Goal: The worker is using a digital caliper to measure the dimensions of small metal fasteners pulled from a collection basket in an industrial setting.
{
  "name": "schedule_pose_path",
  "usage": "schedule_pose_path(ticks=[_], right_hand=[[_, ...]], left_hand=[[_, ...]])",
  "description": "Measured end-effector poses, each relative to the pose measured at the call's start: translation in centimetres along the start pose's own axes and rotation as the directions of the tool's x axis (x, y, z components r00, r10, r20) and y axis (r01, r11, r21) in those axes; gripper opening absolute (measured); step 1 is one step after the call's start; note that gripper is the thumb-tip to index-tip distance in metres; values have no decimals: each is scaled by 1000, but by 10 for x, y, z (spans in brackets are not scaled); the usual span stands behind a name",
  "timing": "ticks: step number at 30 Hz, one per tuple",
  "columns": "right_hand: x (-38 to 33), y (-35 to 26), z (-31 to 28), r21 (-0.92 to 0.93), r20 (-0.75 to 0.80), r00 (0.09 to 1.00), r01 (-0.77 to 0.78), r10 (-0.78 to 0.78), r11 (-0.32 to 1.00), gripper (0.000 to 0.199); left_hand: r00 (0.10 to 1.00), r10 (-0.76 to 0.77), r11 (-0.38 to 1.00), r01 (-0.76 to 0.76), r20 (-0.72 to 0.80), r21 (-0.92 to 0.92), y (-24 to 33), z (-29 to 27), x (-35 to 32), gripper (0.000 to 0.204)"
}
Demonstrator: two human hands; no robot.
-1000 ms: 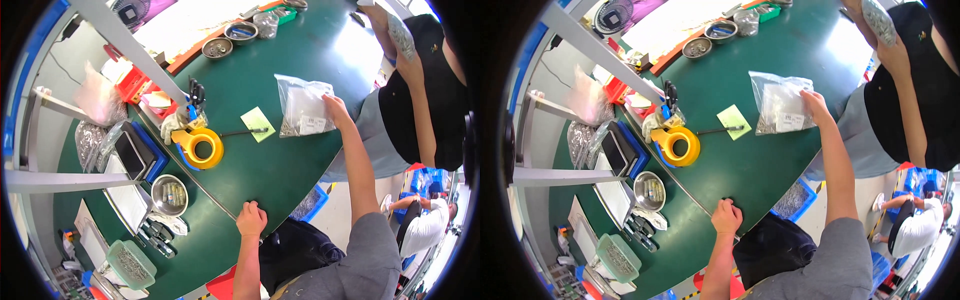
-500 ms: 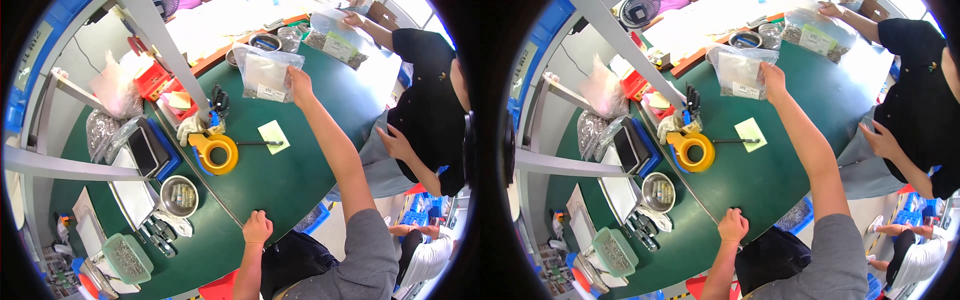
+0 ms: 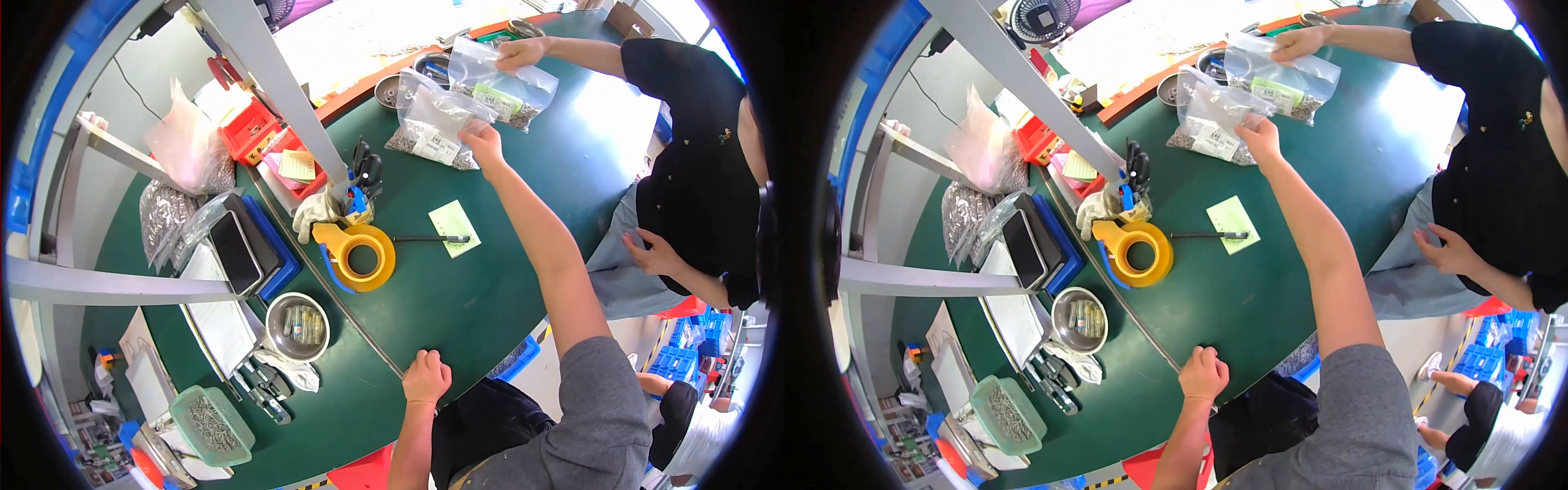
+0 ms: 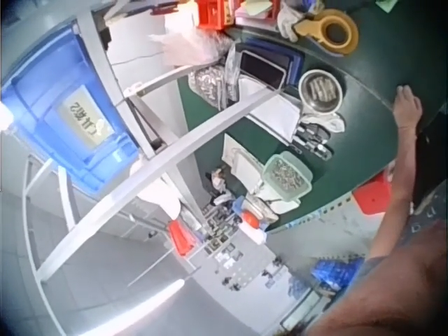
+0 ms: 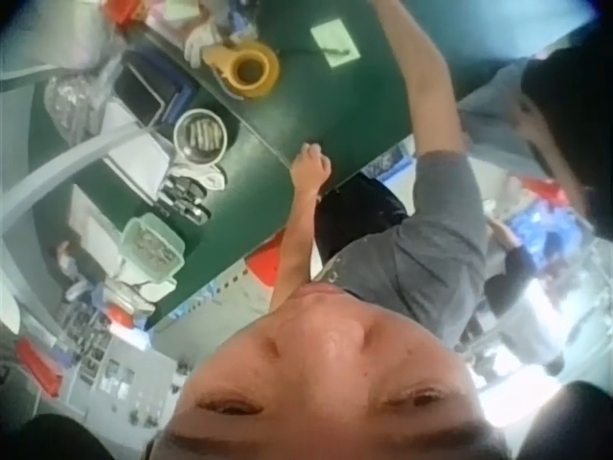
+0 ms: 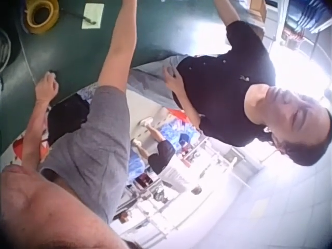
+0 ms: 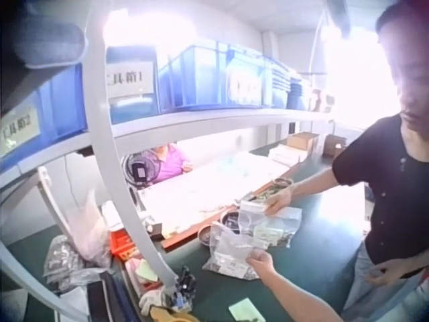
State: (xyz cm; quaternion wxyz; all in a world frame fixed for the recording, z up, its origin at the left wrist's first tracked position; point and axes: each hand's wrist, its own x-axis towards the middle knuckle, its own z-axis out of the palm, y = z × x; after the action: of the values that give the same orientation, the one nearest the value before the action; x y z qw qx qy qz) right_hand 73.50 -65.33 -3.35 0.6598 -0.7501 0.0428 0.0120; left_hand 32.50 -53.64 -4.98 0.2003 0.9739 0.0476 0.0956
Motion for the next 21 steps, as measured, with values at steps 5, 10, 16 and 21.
schedule_pose_path(ticks=[5, 10, 16, 21], right_hand=[[-16, -14, 6, -156, -210, 972, 77, -109, 985, 38], [-25, 26, 16, -743, 82, 980, 181, -180, 644, 47], [1, 71, -75, -373, 169, 930, 366, -326, 852, 25], [-162, 13, -45, -452, 371, 784, 620, -497, 641, 17]], left_hand=[[999, -29, 999, 30, -21, 11, 1, 3, 3, 17], [953, -139, 977, 177, 269, -120, -8, -22, 13, 17], [982, -68, 953, 117, 179, -281, -2, -9, 21, 14], [990, -141, 933, 139, 19, -332, -3, -12, -13, 15]])
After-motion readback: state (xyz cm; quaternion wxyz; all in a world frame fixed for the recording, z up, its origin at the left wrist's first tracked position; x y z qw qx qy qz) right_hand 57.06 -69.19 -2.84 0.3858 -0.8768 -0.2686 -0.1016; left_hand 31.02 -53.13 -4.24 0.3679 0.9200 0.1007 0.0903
